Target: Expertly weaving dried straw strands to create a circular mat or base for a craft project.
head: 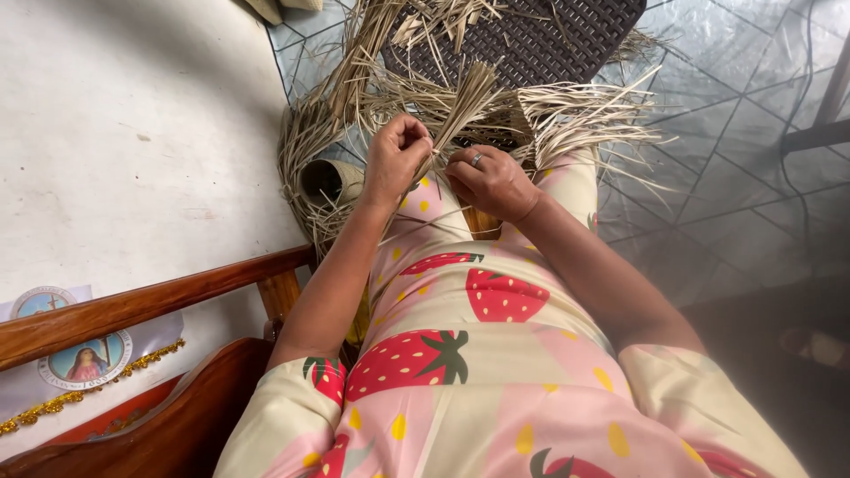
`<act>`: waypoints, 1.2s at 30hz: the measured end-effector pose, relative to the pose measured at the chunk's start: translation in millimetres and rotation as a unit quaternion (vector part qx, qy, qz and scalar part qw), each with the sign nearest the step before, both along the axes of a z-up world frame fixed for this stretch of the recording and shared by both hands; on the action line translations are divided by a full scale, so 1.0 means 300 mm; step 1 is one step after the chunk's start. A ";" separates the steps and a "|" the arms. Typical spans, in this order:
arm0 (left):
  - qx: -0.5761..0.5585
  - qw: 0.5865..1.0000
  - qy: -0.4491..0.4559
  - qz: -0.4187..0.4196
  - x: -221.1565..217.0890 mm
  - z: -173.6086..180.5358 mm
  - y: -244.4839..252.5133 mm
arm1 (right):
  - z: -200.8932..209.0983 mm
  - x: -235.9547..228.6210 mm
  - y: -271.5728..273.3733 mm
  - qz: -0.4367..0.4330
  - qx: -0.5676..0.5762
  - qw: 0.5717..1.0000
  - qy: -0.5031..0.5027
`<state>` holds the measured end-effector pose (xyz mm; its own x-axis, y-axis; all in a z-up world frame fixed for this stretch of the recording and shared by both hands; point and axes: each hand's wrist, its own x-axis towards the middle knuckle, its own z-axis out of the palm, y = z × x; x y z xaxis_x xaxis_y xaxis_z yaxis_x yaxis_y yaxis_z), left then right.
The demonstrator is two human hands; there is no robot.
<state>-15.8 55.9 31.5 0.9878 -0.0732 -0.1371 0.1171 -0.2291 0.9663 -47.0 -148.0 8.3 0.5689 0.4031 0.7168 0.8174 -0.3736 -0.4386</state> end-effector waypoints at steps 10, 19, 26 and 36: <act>-0.095 0.994 0.054 -0.008 -0.026 0.019 -0.017 | 0.005 -0.025 0.010 -0.006 -0.014 1.000 -0.015; -0.005 0.996 0.024 -0.081 -0.123 -0.032 -0.028 | 0.030 0.022 -0.012 -0.007 0.066 0.997 0.041; 0.007 0.998 -0.036 -0.052 -0.124 0.040 -0.025 | -0.001 0.021 -0.030 -0.045 0.010 0.993 0.105; -0.041 0.998 0.009 -0.049 -0.133 -0.019 0.009 | -0.105 -0.003 -0.026 -0.065 0.009 0.993 0.100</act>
<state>-55.8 58.5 25.8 0.9730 -0.1809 -0.1437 0.1149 -0.1606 0.9803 -47.9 -155.9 -23.1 0.7474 0.3040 0.5907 0.6580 -0.4609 -0.5954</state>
